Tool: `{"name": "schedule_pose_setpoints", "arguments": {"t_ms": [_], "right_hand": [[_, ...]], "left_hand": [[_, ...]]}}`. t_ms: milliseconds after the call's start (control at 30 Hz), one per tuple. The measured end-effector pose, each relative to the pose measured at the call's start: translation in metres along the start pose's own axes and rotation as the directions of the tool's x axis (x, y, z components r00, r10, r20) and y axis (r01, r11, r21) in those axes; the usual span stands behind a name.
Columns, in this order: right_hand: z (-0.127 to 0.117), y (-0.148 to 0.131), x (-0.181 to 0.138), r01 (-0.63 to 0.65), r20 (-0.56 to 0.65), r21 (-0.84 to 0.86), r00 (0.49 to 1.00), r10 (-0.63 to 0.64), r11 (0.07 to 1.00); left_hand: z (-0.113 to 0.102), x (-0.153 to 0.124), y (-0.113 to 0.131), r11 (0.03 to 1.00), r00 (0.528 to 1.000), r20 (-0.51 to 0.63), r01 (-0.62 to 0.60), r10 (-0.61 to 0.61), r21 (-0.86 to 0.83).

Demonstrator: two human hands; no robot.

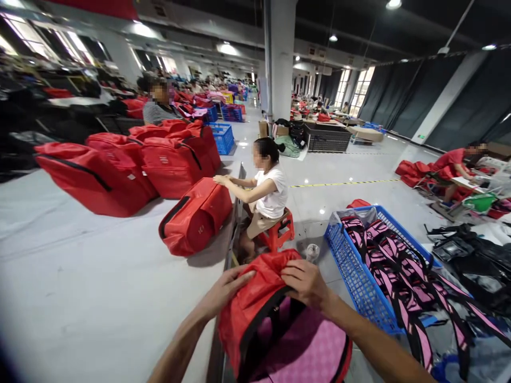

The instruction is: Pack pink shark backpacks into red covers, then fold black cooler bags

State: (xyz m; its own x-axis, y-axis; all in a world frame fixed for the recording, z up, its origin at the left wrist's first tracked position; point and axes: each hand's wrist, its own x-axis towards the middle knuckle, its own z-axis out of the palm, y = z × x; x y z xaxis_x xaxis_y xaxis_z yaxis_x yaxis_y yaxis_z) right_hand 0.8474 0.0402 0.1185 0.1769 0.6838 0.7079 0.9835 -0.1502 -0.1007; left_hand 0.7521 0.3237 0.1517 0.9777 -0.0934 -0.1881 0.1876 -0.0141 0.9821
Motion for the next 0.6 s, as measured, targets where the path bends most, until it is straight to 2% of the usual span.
{"name": "schedule_pose_setpoints", "arguments": {"t_ms": [33, 100, 200, 267, 333, 400, 467, 533, 600], "right_hand": [[-0.010, -0.002, -0.011, -0.054, -0.020, -0.011, 0.998, 0.054, 0.998], [-0.027, -0.003, -0.032, -0.188, -0.079, -0.043, 0.980, 0.184, 0.981], [-0.045, 0.008, -0.057, -0.347, -0.188, -0.148, 0.929, 0.318, 0.926], [-0.051, 0.024, -0.071, -0.429, -0.256, -0.237, 0.893, 0.369, 0.872], [-0.050, 0.045, -0.084, -0.494, -0.293, -0.307, 0.862, 0.413, 0.813], [-0.042, 0.067, -0.098, -0.547, -0.287, -0.338, 0.835, 0.469, 0.766], [-0.030, 0.090, -0.115, -0.594, -0.258, -0.338, 0.805, 0.535, 0.730], [-0.016, 0.112, -0.130, -0.634, -0.209, -0.318, 0.772, 0.600, 0.705], [-0.004, 0.137, -0.141, -0.679, -0.142, -0.265, 0.729, 0.669, 0.684]], "left_hand": [[0.012, 0.011, -0.004, 0.999, 1.000, 0.013, -0.024, 0.023, 0.037], [0.039, 0.028, -0.012, 0.989, 0.993, -0.070, -0.084, 0.093, 0.123], [0.080, 0.046, -0.026, 0.909, 0.925, -0.231, -0.207, 0.303, 0.362], [0.104, 0.062, -0.040, 0.764, 0.869, -0.169, -0.298, 0.466, 0.572], [0.122, 0.085, -0.057, 0.601, 0.845, -0.032, -0.351, 0.533, 0.718], [0.131, 0.117, -0.078, 0.501, 0.852, 0.063, -0.364, 0.520, 0.785], [0.131, 0.152, -0.101, 0.477, 0.862, 0.103, -0.369, 0.496, 0.798], [0.124, 0.184, -0.124, 0.508, 0.868, 0.095, -0.370, 0.487, 0.778], [0.115, 0.210, -0.142, 0.582, 0.883, 0.042, -0.344, 0.468, 0.737]]}}
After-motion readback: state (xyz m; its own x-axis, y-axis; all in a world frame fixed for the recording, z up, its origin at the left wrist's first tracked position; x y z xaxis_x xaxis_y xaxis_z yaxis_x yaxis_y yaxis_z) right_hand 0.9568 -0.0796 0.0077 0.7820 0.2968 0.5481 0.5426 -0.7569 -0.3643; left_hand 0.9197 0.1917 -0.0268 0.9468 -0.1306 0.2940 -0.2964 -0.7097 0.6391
